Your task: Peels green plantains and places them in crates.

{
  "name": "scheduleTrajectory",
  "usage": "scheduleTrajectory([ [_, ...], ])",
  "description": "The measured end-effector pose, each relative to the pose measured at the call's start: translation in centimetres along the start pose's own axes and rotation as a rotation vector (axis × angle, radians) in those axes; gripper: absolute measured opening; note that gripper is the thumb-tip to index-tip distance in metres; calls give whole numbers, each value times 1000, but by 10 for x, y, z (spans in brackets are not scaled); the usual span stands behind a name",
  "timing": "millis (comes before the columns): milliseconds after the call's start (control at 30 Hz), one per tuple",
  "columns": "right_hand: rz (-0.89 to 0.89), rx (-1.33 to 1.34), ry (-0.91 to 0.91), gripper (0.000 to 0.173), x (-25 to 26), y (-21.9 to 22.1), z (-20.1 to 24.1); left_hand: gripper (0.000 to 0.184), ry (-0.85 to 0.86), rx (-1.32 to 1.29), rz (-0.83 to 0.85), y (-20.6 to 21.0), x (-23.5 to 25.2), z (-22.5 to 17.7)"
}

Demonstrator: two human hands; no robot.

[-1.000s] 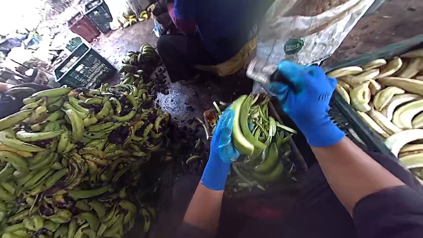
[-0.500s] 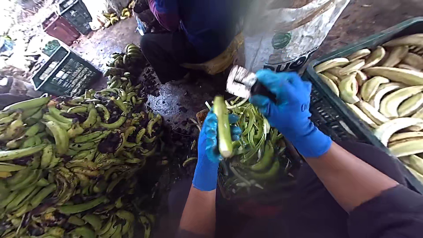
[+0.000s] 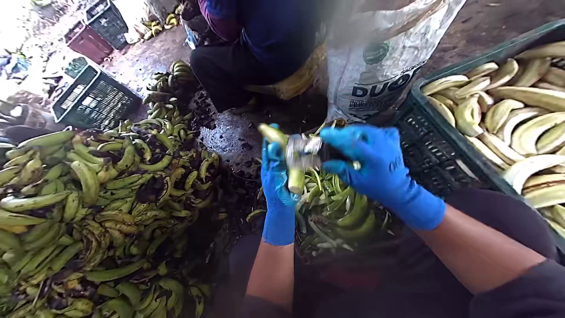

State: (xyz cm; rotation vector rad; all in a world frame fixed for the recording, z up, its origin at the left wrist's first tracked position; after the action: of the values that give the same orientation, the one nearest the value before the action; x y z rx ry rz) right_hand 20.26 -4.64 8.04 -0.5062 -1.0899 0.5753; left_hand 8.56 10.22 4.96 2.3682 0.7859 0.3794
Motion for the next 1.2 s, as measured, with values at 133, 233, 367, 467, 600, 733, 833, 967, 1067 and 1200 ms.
scheduleTrajectory([
  [133,1,37,-192,50,-7,1,17,49,184,-44,39,9,-4,-18],
  [233,-49,8,-109,51,20,0,-21,50,-306,198,146,1,-9,1],
  [367,-53,-39,131,58,28,5,-42,49,-376,234,207,0,-3,6],
  [467,-46,18,68,55,5,13,3,37,74,-24,-60,1,8,-14],
  [600,-83,40,-89,48,-7,13,29,32,286,-277,-161,8,4,-25],
  [733,-65,27,-119,54,10,8,3,43,54,11,153,18,1,-11],
  [833,-40,52,-199,51,12,5,-3,48,-106,296,196,5,-8,-15],
  [967,114,54,138,53,32,12,-54,62,-383,487,347,3,-15,-3],
  [1067,23,32,164,54,24,13,-38,45,-239,209,94,-3,1,-5],
  [1200,-129,-5,-201,48,-11,19,26,50,-63,-397,-144,1,10,-25],
])
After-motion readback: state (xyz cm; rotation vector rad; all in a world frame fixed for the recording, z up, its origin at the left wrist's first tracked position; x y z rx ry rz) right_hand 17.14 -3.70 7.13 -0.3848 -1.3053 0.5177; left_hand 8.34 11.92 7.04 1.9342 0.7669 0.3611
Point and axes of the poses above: each hand's wrist, its own x-axis towards the middle knuckle, its own y-axis out of the palm, z = x × y, the point moved 6 cm from there along x, towards the middle knuckle, and after that the axes turned 4 degrees about -y, right-handed, at the moved point
